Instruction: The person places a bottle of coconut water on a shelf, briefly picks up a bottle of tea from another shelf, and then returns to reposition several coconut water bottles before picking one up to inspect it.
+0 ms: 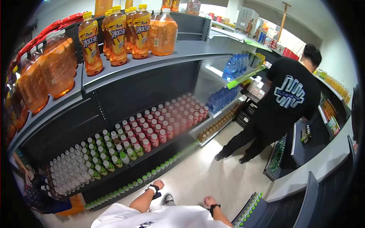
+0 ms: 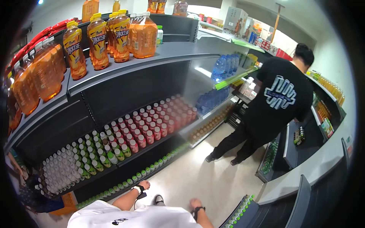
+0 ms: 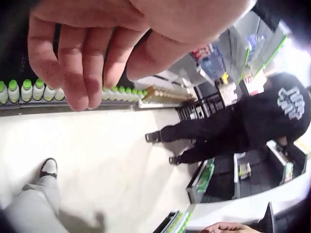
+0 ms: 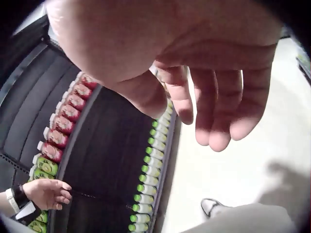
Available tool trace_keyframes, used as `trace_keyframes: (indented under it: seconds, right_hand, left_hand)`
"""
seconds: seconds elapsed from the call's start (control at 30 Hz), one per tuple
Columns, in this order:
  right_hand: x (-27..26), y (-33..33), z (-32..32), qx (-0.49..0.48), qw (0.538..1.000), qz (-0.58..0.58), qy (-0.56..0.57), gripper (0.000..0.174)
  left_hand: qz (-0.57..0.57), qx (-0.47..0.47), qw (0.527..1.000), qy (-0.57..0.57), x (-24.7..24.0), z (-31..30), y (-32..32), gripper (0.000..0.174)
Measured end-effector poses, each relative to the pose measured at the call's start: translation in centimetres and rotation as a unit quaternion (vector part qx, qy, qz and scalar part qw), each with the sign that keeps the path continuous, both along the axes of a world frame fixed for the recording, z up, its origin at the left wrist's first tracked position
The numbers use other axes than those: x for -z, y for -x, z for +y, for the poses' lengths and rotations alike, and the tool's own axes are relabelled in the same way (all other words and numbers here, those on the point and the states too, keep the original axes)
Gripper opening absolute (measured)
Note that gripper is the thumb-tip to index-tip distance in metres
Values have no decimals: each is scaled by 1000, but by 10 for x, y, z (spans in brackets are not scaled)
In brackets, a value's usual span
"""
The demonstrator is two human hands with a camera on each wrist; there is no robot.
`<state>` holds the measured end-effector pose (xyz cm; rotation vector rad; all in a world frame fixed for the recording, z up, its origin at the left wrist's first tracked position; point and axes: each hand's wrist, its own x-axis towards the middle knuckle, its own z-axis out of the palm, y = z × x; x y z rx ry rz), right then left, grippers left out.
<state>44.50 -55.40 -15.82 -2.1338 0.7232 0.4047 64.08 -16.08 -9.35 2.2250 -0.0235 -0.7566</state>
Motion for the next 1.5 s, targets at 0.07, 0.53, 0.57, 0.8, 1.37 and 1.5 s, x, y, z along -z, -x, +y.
trace_keyframes:
  seconds: [0.07, 0.53, 0.57, 0.8, 1.37, 1.5]
  right_hand:
    - [-77, -79, 0, 8, 996, -36, -86, 17]
    - [-704, -436, 19, -350, 744, -534, -196, 26]
    - [-725, -459, 23, -392, 730, -533, -171, 25]
    - [-813, -643, 98, -533, 614, -580, 48, 32]
    - [-813, -793, 180, -583, 550, -595, -61, 28]
    - [-826, -753, 127, -553, 481, -653, -190, 37]
  left_hand:
    - [47, -28, 998, 33, -25, 6, -9, 20]
    - [185, 37, 978, -94, 74, 95, 58, 25]
    - [164, 44, 983, -72, 75, 96, 50, 24]
    - [-263, -413, 868, 89, -160, -6, -122, 24]
    - [-677, -190, 706, 89, -569, -220, -231, 16]
    - [-681, -203, 700, 72, -556, -234, -223, 18]
